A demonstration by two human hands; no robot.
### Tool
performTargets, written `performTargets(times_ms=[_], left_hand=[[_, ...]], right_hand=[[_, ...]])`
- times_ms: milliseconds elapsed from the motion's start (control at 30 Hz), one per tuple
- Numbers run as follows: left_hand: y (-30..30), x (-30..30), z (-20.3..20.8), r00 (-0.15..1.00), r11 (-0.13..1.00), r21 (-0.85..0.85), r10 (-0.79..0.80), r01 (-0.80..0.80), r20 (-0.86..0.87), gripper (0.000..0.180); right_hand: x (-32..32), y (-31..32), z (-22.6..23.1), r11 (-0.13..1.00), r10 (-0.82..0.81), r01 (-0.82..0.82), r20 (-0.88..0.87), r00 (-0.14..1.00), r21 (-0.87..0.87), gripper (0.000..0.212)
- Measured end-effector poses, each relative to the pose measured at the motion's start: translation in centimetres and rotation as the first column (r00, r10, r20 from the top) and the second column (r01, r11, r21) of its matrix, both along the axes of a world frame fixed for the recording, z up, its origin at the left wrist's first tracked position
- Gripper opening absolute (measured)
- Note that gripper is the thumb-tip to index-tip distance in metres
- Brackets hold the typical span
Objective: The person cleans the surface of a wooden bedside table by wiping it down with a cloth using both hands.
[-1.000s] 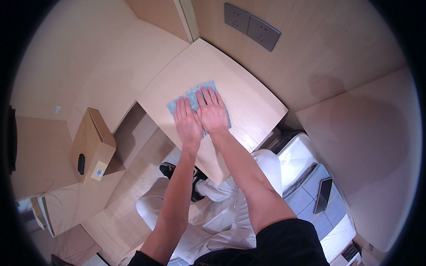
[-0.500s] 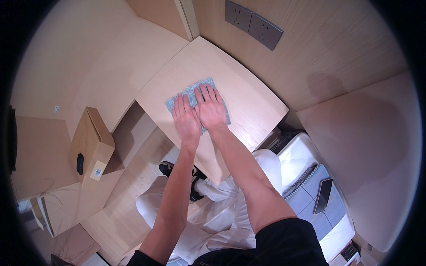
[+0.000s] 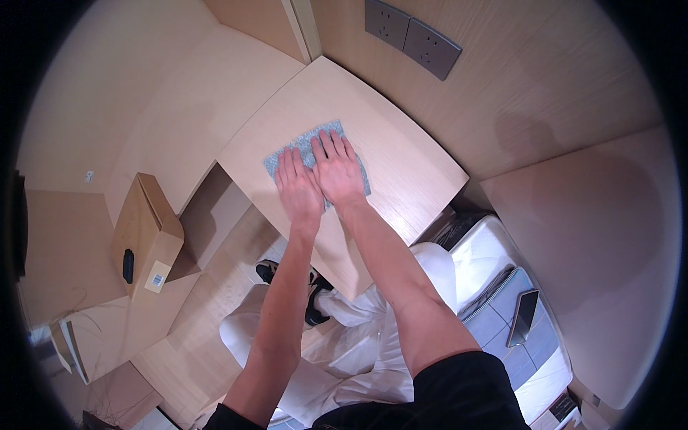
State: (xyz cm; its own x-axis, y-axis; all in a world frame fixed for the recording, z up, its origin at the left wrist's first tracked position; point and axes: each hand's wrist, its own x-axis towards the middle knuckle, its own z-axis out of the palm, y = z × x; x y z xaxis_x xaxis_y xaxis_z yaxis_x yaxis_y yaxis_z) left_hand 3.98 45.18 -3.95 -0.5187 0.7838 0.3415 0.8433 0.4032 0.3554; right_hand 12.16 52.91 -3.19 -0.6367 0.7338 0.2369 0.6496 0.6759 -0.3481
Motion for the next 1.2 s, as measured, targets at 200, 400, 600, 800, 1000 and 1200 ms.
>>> performTargets(times_ms=[200, 400, 600, 800, 1000, 1200], left_hand=[[0.4, -0.3, 0.0, 1.000, 1.000, 0.018, 0.003, -0.003, 0.009, 0.049], [0.9, -0.6, -0.1, 1.000, 1.000, 0.007, 0.016, -0.016, 0.001, 0.050], [1.6, -0.9, -0.2, 1.000, 1.000, 0.008, 0.020, -0.020, 0.000, 0.051], [2.0, -1.4, -0.1, 0.999, 0.999, 0.009, 0.036, -0.036, -0.025, 0.055], [2.6, -1.5, 0.0, 0.999, 0.999, 0.009, 0.044, -0.044, -0.026, 0.057], [2.9, -1.8, -0.2, 0.998, 0.999, 0.009, 0.047, -0.047, -0.029, 0.058]], right_hand=[[-0.4, 0.5, -0.1, 1.000, 0.001, -0.001, 0.009, 1.000, 0.008, 0.057], [-0.8, 0.9, -0.3, 0.997, -0.005, 0.009, -0.052, 0.999, 0.071, 0.052], [-1.2, 1.5, -0.5, 0.997, -0.008, 0.012, -0.058, 0.998, 0.071, 0.052], [-1.9, 1.8, 0.0, 1.000, -0.007, 0.007, 0.002, 1.000, 0.028, 0.053], [-2.1, 2.4, -0.2, 0.997, -0.013, 0.018, -0.082, 0.997, 0.069, 0.050], [-2.4, 2.6, -0.2, 0.998, -0.021, 0.026, -0.084, 0.996, 0.060, 0.049]])
